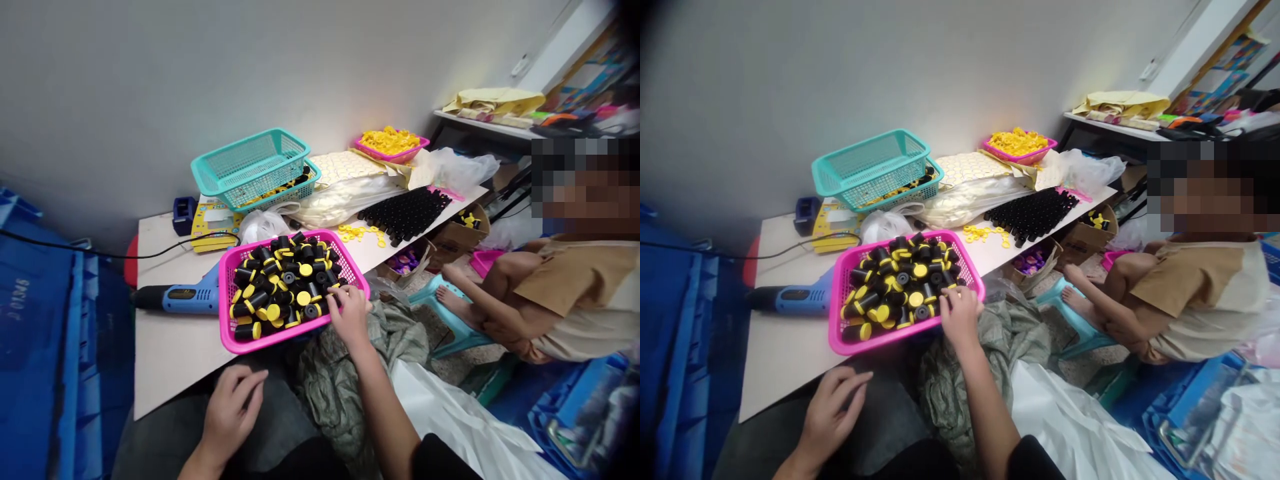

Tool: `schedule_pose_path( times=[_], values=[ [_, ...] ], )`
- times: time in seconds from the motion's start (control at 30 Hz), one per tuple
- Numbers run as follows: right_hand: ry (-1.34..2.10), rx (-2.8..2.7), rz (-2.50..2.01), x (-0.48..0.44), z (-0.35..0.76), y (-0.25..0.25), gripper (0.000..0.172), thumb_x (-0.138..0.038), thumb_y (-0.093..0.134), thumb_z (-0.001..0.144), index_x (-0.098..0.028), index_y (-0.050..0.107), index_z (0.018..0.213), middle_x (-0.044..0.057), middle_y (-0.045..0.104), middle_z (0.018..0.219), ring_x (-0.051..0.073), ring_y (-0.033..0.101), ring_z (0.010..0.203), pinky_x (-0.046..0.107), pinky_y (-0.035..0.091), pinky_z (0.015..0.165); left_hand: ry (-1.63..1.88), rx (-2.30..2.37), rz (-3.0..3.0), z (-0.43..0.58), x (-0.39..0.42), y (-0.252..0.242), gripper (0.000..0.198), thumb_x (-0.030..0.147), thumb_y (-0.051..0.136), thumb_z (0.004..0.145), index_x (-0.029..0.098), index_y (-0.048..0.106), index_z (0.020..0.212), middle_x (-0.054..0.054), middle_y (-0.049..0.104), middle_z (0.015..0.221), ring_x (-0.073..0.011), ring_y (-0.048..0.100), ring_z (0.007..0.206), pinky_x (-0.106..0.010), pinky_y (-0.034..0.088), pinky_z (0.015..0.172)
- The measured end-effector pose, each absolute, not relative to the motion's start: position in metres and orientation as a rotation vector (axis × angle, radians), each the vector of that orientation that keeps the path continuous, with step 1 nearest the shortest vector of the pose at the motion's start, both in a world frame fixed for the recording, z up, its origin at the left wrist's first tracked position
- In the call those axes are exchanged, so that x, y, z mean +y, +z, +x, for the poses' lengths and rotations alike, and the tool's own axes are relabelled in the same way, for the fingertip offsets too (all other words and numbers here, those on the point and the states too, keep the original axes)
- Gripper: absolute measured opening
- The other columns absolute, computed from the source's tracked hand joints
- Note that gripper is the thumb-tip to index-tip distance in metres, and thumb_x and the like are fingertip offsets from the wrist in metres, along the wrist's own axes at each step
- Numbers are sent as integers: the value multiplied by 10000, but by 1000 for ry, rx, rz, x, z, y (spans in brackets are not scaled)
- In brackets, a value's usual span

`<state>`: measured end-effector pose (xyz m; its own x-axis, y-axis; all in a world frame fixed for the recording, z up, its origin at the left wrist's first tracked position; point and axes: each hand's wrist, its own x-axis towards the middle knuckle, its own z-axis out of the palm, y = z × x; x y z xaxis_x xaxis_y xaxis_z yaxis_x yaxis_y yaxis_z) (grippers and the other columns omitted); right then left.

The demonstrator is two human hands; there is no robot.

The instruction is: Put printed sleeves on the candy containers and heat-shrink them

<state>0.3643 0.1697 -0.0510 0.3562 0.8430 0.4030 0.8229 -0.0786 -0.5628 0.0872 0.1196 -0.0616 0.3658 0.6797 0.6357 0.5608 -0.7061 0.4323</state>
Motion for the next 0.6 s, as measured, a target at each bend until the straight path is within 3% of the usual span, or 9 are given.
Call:
schedule_pose_path(
  times=[0.17, 0.27, 0.43, 0.6],
  values=[
    [118, -1515, -1865, 214, 374, -41, 346, -327, 546, 915, -225, 639, 1232, 124, 578, 1214, 312, 469, 1158, 490, 362, 967, 1197, 1354, 2590, 90, 187, -25, 197, 251, 586, 899, 245, 660, 1081, -93, 626, 1079, -267, 609, 1027, -443, 494, 924],
    [231, -1635, -1833, 235, 371, -37, 436, -315, 609, 874, -254, 595, 1305, 125, 509, 1369, 324, 449, 1240, 505, 373, 1010, 951, 1449, 2578, 102, 223, -26, 391, 376, 554, 916, 198, 570, 1263, -142, 628, 1232, -323, 574, 1156, -505, 468, 980],
    [341, -1714, -1801, 243, 366, -31, 367, -348, 604, 862, -230, 648, 1207, 150, 560, 1276, 340, 518, 1177, 557, 406, 981, 699, 1559, 2530, 113, 230, -42, 472, 404, 435, 960, 171, 496, 1366, -164, 631, 1279, -320, 579, 1188, -524, 460, 982],
    [333, -1303, -1933, 243, 407, -29, 447, -482, 518, 883, -201, 649, 1205, 182, 506, 1391, 396, 391, 1336, 601, 276, 1092, 889, 1632, 2377, 107, 215, -43, 437, 378, 404, 970, 236, 502, 1371, -154, 461, 1469, -333, 403, 1371, -573, 322, 1104]
  ],
)
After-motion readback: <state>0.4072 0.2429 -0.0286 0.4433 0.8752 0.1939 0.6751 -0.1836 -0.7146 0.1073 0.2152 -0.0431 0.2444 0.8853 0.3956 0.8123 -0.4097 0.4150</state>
